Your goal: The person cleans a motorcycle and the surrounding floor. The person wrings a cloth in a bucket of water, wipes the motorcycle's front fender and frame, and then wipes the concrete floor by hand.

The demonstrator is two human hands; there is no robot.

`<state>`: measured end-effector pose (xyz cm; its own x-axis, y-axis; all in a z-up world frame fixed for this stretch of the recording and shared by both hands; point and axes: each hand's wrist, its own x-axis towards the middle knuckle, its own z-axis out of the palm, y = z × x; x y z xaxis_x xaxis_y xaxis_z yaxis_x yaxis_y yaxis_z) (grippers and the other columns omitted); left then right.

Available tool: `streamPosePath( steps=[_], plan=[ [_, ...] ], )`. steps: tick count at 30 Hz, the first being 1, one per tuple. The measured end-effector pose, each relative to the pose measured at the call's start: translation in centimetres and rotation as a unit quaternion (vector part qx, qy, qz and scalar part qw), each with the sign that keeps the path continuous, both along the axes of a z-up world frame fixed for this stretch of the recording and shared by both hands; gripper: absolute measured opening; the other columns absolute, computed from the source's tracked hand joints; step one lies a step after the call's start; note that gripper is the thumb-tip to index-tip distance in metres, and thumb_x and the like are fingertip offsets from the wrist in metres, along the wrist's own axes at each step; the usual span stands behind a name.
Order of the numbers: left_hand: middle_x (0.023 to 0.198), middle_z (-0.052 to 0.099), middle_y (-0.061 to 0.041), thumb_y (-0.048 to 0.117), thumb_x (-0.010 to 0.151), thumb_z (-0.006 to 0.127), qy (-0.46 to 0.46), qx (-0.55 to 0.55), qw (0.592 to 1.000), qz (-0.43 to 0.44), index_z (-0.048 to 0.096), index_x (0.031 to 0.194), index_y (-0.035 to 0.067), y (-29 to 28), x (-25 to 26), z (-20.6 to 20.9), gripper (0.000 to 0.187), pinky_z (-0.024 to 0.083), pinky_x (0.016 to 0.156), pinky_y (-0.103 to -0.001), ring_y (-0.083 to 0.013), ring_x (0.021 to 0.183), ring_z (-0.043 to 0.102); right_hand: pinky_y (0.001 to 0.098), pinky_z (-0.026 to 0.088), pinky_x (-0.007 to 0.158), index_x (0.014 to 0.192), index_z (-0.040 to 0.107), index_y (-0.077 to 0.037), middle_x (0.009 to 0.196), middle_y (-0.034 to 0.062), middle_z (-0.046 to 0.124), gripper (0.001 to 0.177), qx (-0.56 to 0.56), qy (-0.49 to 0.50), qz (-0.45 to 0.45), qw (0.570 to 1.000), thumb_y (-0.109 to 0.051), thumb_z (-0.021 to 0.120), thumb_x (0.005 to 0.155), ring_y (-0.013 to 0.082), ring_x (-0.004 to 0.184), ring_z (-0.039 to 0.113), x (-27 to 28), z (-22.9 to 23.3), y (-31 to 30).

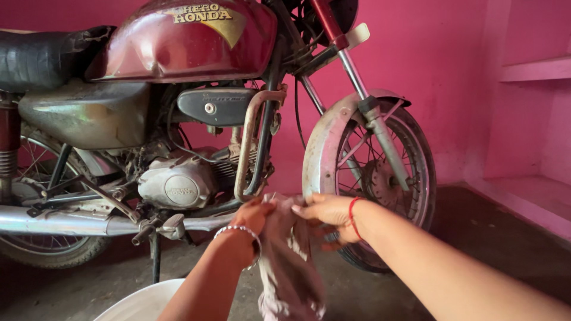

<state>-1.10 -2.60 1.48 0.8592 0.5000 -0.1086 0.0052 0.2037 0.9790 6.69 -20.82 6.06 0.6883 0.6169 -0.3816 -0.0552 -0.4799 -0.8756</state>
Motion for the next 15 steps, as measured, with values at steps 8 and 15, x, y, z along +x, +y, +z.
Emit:
streamPosePath(
  steps=[8,15],
  plan=[
    [0.087,0.068,-0.009,0.026,0.092,0.062,-0.039,-0.119,0.992,-0.019,0.065,0.093,0.014,-4.9,-0.5,4.4,0.012,0.051,0.065,-0.040,-0.0243,0.079,0.063,0.0647,0.032,0.101,0.131,0.066,-0.010,0.135,0.0169,0.068,0.116,-0.040,0.083,0.161,0.983,-0.096,0.010,0.077,0.0321,0.126,0.064,-2.0,-2.5,-0.7],
    [0.082,0.065,-0.007,0.030,0.090,0.066,-0.089,-0.166,0.981,-0.046,0.065,0.089,0.012,-5.5,-0.3,6.8,0.018,0.052,0.066,-0.039,-0.0223,0.076,0.061,0.0485,0.044,0.109,0.134,0.064,-0.021,0.134,0.0054,0.069,0.098,0.295,0.251,0.073,0.919,-0.091,0.026,0.077,0.0256,0.122,0.064,-1.9,-2.4,0.1]
  ],
)
